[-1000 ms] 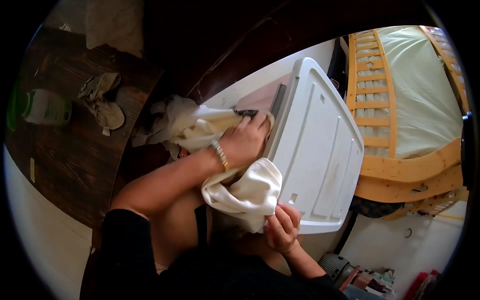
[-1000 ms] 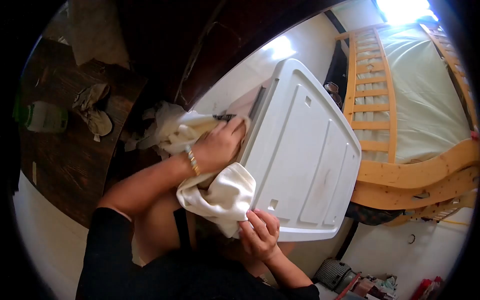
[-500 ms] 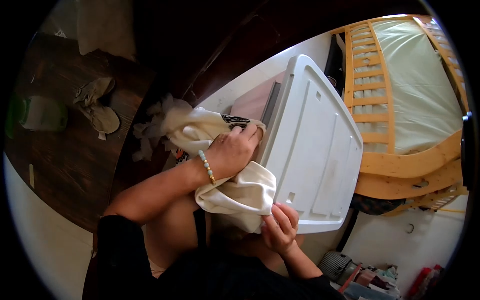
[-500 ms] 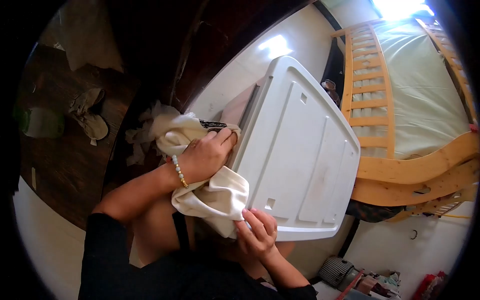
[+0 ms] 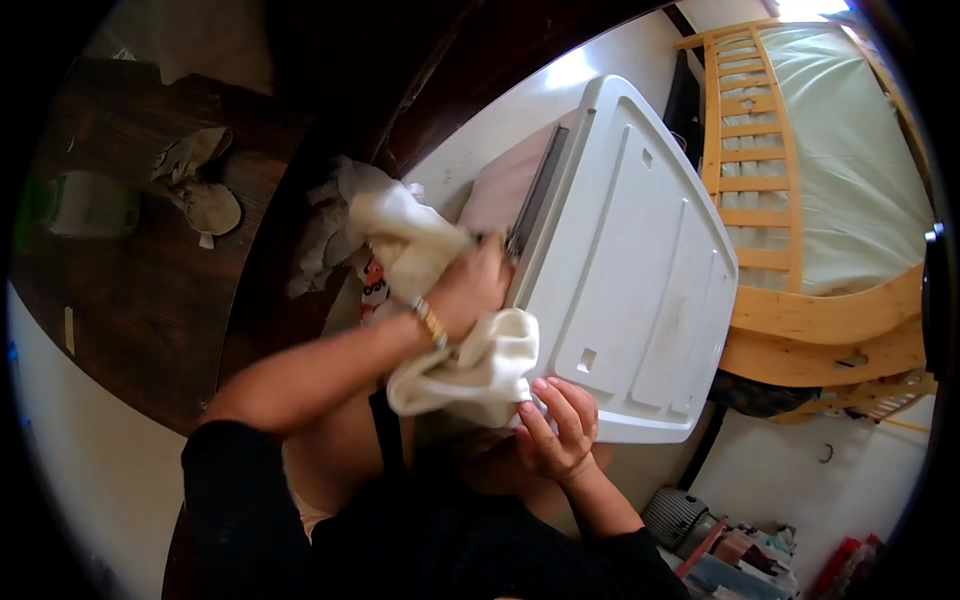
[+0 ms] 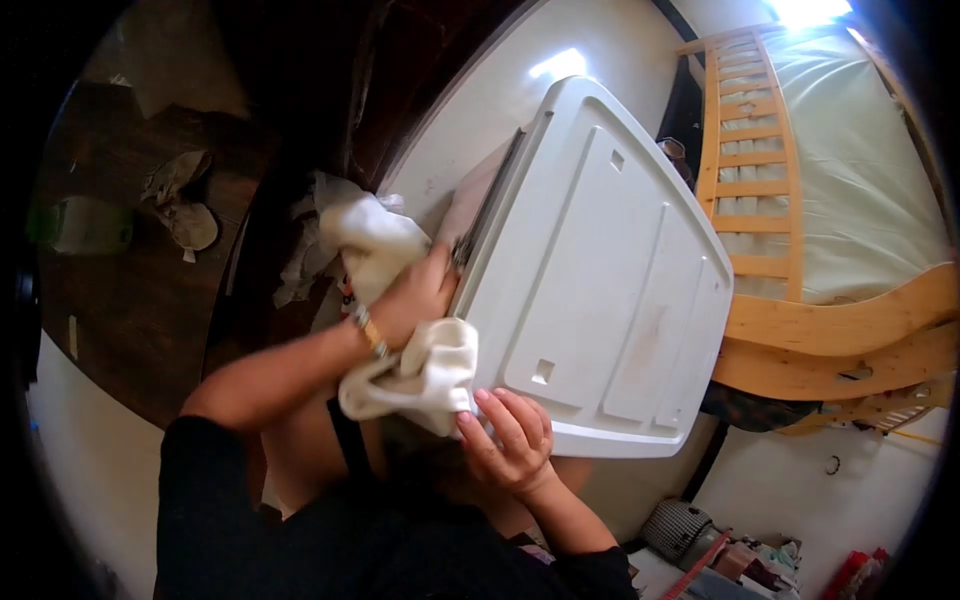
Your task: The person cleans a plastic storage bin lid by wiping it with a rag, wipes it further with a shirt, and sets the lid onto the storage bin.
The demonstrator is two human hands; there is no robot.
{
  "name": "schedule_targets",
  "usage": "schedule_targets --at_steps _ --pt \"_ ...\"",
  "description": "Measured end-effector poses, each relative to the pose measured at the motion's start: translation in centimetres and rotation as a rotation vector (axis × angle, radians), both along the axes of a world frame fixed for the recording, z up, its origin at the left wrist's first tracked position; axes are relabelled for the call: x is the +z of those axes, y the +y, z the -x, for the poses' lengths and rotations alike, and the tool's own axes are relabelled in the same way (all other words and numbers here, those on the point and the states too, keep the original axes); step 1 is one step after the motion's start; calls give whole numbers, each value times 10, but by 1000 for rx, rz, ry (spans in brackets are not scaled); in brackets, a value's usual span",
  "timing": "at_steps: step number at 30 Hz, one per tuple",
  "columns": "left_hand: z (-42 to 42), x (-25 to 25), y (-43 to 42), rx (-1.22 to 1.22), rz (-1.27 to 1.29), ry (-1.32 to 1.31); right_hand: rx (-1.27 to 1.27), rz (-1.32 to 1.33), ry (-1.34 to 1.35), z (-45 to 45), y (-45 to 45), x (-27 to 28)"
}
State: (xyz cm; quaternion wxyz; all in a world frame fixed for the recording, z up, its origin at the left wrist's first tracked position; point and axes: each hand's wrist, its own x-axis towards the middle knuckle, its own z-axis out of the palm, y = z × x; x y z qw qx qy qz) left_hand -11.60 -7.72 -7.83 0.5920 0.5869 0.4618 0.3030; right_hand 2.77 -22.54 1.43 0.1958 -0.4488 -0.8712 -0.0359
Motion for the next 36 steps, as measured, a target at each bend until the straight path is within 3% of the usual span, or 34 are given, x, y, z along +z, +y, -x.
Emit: schedule_targets --at_steps 1,2,3,5,9,11,15,17,20,24,27,29,30,33,36 --pt "8 -5 -26 -13 -10 10 19 -9 -9 -1 1 1" --pt "24 4 -44 -186 178 67 36 -19 -22 -2 2 2" --pt "32 0 -75 -161 -2 52 22 -9 2 -2 3 2" --pt "34 6 -108 -3 238 -125 -30 6 56 0 1 1" --pt "19 13 -101 498 336 -642 -43 -25 176 -3 0 0" --pt "22 30 -102 401 -271 -229 -62 -43 240 -6 0 0" --pt "45 28 -142 65 -629 -107 -79 -93 366 -12 -6 -2" --pt "40 32 -153 54 -694 -85 -102 -108 422 -15 -7 -1" --pt "23 54 -119 158 -762 293 -104 -114 489 -14 -6 0" --pt "-4 76 -38 147 -786 330 -98 -108 504 -17 -5 1" --pt "-11 73 -30 231 -819 362 -89 -128 522 -19 -5 0" --pt "0 75 -43 213 -511 409 -103 -133 538 -20 -7 0" --pt "8 71 -48 208 -512 417 -115 -143 562 -20 -7 -2" --pt "15 62 -68 262 -858 418 -106 -138 566 -17 -6 -1" --pt "12 58 -64 238 -942 517 -73 -155 540 -18 -3 -2"
